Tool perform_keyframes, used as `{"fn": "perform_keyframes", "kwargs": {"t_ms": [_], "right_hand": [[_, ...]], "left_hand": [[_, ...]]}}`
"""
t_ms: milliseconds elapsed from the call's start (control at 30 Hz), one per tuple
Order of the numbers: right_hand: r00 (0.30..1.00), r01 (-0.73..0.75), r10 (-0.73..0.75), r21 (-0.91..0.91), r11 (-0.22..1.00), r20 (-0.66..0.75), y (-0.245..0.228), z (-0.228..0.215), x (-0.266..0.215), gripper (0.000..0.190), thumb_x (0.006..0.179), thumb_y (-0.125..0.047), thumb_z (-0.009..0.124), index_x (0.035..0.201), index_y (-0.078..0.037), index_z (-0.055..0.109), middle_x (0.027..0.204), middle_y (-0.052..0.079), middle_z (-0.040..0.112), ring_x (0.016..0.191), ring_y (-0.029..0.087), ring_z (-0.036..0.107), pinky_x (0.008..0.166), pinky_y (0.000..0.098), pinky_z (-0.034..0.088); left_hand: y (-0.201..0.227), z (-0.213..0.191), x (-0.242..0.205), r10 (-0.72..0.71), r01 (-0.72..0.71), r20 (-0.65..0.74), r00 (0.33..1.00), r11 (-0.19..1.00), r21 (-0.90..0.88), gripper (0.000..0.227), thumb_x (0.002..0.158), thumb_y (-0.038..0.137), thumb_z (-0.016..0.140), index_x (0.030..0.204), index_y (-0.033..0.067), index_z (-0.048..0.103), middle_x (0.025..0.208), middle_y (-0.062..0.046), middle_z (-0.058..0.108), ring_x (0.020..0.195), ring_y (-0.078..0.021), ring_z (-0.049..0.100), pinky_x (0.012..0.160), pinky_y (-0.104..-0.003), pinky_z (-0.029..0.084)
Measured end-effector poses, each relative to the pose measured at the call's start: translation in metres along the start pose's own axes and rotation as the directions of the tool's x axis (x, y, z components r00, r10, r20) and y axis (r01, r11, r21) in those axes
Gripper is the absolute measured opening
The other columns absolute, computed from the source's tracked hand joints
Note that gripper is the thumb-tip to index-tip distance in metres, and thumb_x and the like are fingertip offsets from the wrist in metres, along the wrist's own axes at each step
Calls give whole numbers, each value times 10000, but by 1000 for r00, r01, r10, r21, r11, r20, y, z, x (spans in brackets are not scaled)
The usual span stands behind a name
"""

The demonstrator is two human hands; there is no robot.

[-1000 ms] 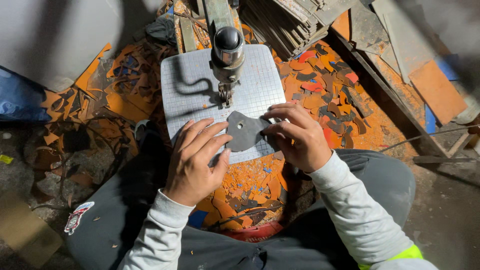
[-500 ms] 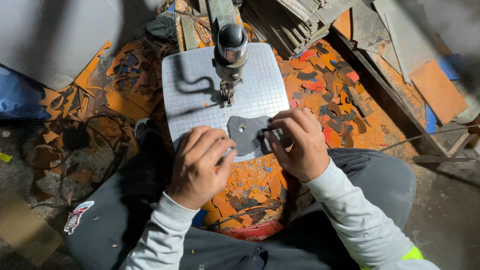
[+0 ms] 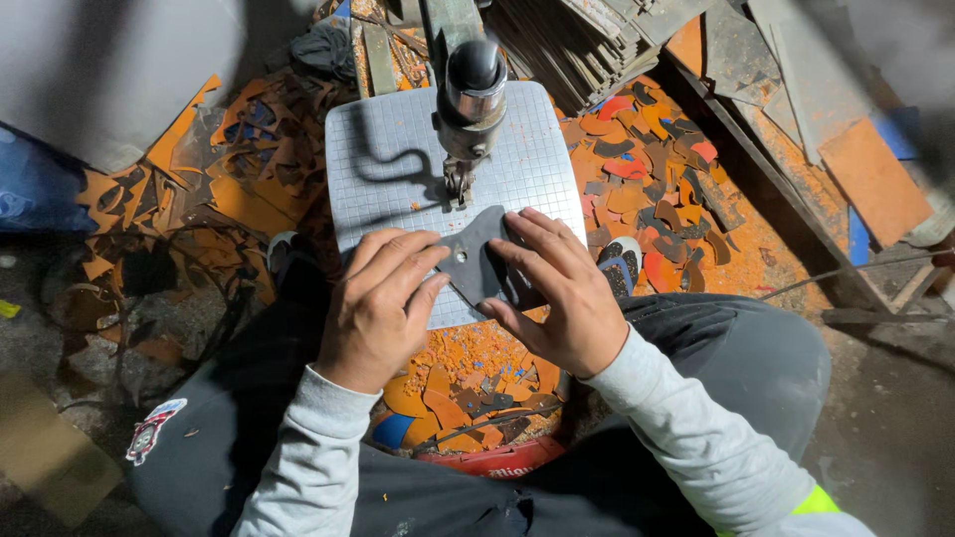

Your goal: The person sits on the floor and uses a vertical cutting machine to cut small pieces of colored material. They guide each piece under the blade, cut it, and set it aside, repeating the process with different colors.

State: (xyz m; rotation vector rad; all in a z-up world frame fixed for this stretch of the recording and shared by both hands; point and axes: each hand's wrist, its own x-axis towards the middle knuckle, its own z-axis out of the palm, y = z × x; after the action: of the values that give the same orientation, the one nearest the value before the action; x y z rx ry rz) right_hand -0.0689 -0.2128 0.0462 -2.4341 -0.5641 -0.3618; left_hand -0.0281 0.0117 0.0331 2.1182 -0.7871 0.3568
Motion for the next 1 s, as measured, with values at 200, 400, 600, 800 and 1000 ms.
{"fn": "perform_keyframes", "kwargs": {"t_ms": [200,400,600,800,1000], "right_hand": [[1000,-2,1,-68,998,-26,0,6,8,607,793,-285,887,1284,-19,649,1399,186,616,1342,425,542,1115,511,446],[999,-9,7,-54,998,-35,-2,9,12,591,811,-294,873,1292,-27,654,1410,193,609,1354,418,536,1122,507,446],[999,-20,18,-69,997,-30,-3,10,13,583,821,-296,864,1301,-30,667,1410,191,616,1368,413,538,1128,512,438],[1000,-27,26,-95,995,-16,-1,12,13,576,841,-307,852,1306,-24,664,1421,188,613,1387,409,529,1156,522,409],[999,-32,31,-91,995,-15,-2,12,13,581,848,-314,848,1313,-20,661,1432,196,604,1385,410,526,1157,519,401]], "left_hand": [[-8,-6,5,-16,16,-2,1000,1000,-15,230,831,8,777,1055,-27,739,1138,-135,714,1100,-314,653,943,-401,542],[-11,-8,5,-44,43,-11,999,999,-32,214,830,-12,773,1041,-35,742,1143,-143,713,1093,-304,672,945,-386,553],[-12,-7,6,-38,38,-24,999,999,-25,208,835,-9,777,1039,-39,746,1156,-144,716,1088,-300,673,940,-382,555],[-13,-7,7,-34,33,-30,999,999,-43,199,843,-18,771,1038,-45,742,1162,-148,713,1083,-300,677,932,-380,560],[-13,-6,7,-37,36,-32,999,999,-40,199,845,-16,774,1039,-45,742,1159,-147,711,1076,-300,676,926,-377,562]]}}
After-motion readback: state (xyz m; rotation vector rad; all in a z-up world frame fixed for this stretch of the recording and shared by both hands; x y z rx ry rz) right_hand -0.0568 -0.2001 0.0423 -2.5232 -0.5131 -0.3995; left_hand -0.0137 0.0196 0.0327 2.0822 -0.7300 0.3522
